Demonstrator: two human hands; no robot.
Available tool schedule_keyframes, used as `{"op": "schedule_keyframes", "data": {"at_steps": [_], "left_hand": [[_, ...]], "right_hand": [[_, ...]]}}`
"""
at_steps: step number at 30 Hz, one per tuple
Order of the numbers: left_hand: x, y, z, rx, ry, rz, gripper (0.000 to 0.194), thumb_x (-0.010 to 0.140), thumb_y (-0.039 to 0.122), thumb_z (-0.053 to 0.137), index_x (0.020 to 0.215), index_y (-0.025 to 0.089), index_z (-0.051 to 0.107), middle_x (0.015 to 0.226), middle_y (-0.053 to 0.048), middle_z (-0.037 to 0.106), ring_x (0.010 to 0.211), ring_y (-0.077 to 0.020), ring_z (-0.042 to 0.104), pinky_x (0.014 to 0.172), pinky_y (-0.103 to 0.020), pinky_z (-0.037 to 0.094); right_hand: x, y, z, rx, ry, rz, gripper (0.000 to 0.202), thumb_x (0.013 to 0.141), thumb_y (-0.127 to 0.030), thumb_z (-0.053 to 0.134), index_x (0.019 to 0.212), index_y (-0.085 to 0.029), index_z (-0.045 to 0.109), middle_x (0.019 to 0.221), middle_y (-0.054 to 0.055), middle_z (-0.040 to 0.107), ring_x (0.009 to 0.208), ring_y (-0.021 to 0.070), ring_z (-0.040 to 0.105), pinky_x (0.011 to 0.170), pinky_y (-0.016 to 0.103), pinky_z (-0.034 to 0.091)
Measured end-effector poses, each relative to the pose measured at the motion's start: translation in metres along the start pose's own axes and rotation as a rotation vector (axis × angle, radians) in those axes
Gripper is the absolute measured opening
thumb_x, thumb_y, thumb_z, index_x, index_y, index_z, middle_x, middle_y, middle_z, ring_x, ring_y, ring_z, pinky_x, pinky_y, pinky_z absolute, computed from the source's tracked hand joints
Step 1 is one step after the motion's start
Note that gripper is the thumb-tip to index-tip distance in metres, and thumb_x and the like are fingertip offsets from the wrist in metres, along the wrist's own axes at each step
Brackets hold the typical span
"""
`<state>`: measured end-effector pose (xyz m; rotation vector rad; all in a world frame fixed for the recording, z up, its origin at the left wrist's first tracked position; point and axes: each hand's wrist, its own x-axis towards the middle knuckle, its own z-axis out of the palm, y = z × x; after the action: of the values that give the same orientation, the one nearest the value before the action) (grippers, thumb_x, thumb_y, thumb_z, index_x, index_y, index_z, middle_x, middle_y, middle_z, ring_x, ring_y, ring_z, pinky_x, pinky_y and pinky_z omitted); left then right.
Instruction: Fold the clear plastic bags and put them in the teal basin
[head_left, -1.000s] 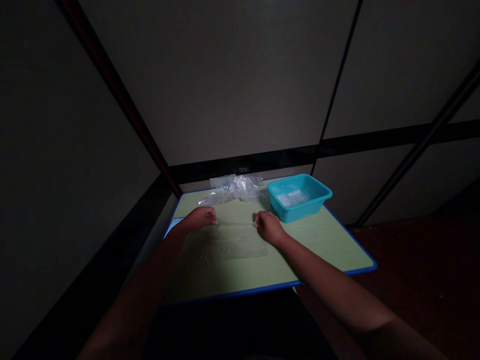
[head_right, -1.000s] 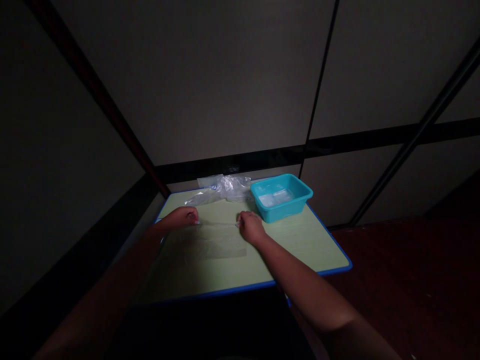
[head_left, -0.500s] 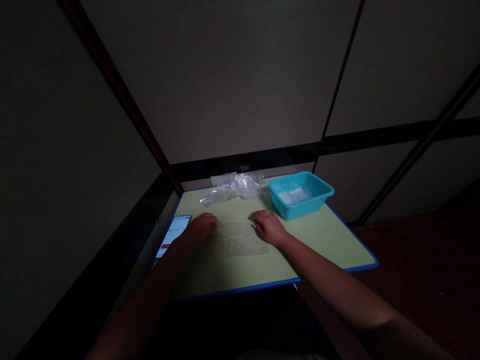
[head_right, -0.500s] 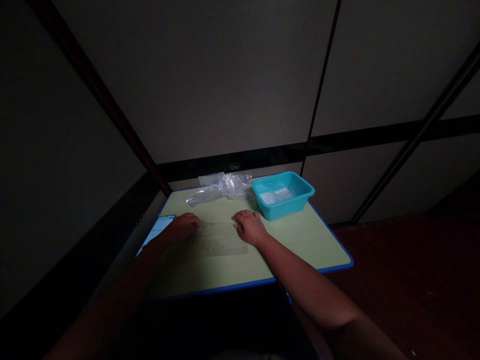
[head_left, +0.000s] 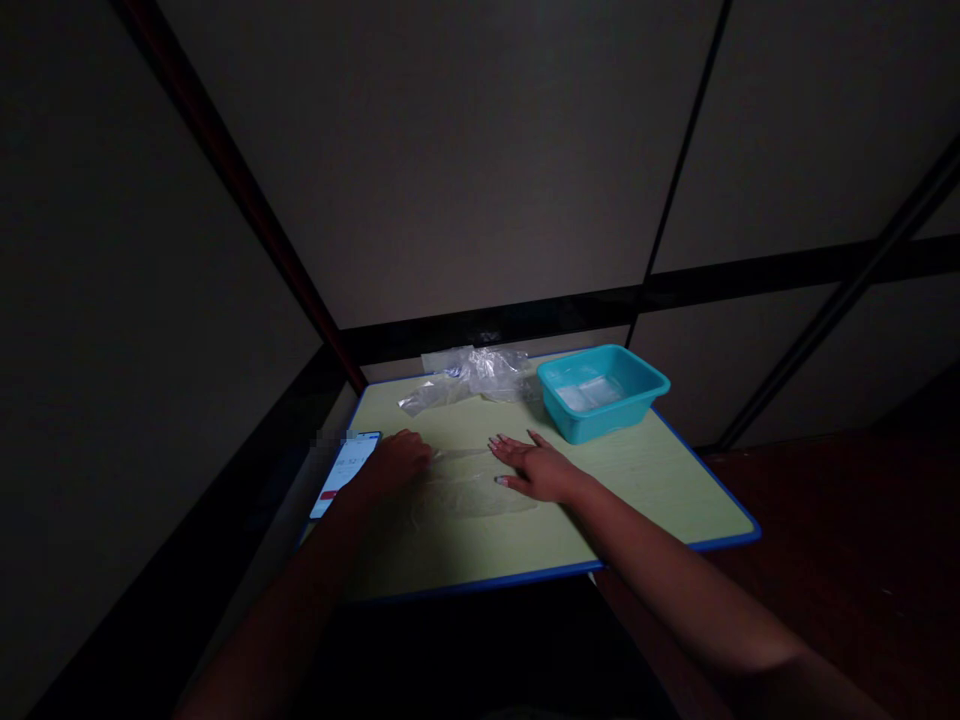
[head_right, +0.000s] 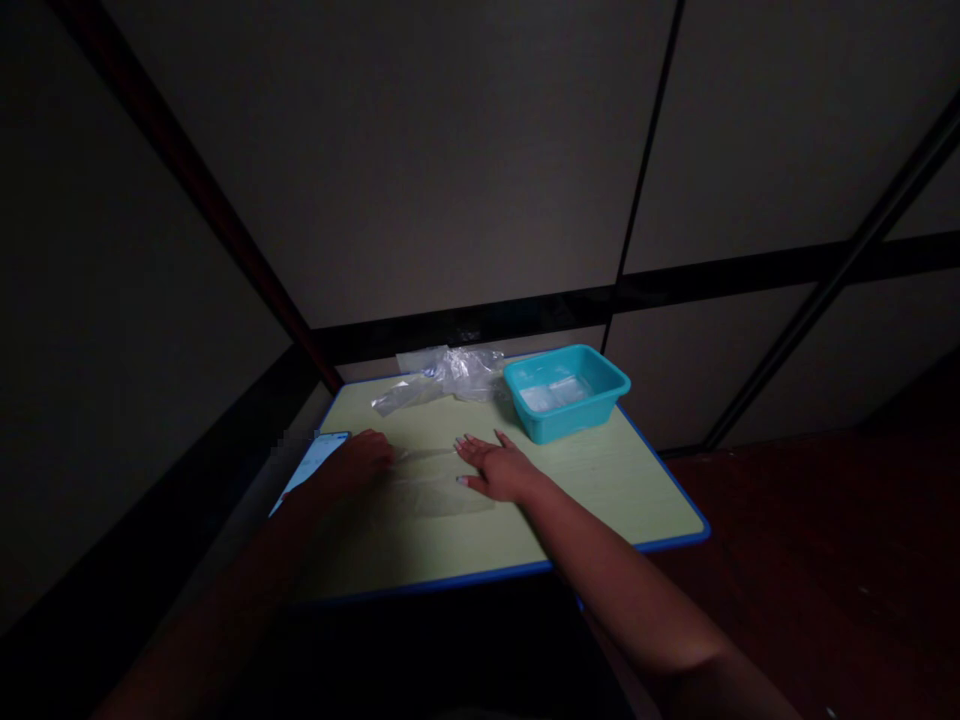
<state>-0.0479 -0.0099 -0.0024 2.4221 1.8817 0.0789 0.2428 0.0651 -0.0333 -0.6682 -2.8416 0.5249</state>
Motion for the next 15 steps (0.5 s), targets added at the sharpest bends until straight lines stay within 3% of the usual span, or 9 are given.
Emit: {"op": "schedule_keyframes", "data": {"at_steps": [5,8,11,15], "left_hand": [[-0.009,0.008,-0.013,0.038,0.005,-0.055,0.013,0.083,0.028,0.058,0.078,0.019,0.068,0.085,-0.006,0.063,0.087,-0.0217,0.057,0.081,-0.033,0.043],[-0.013,0.024,-0.019,0.062,0.092,-0.143,0.028,0.09,0.038,0.05,0.097,0.016,0.066,0.101,-0.01,0.064,0.097,-0.024,0.058,0.087,-0.037,0.045],[-0.007,0.061,-0.014,0.089,0.226,-0.238,0.039,0.094,0.037,0.04,0.123,0.015,0.054,0.131,-0.015,0.054,0.122,-0.0267,0.048,0.103,-0.045,0.036],[0.013,0.125,0.012,0.022,0.207,-0.206,0.056,0.096,0.043,0.031,0.143,0.013,0.032,0.151,-0.015,0.032,0.141,-0.0259,0.025,0.111,-0.049,0.026]], "right_hand": [[-0.005,-0.003,-0.003,-0.014,-0.061,0.026,0.073,0.09,-0.054,0.046,0.15,-0.022,0.018,0.153,0.01,0.021,0.142,0.0231,0.019,0.112,0.055,0.006],[-0.005,-0.005,-0.004,-0.017,-0.092,0.033,0.07,0.092,-0.055,0.04,0.15,-0.023,0.017,0.154,0.009,0.019,0.142,0.0226,0.017,0.112,0.056,0.007],[-0.004,-0.006,-0.005,-0.02,-0.11,0.056,0.064,0.094,-0.052,0.034,0.15,-0.025,0.017,0.154,0.007,0.018,0.142,0.0214,0.017,0.112,0.056,0.008],[-0.004,-0.006,-0.003,-0.035,-0.091,0.074,0.055,0.097,-0.041,0.028,0.149,-0.026,0.021,0.153,0.005,0.023,0.142,0.02,0.019,0.112,0.055,0.01]]}}
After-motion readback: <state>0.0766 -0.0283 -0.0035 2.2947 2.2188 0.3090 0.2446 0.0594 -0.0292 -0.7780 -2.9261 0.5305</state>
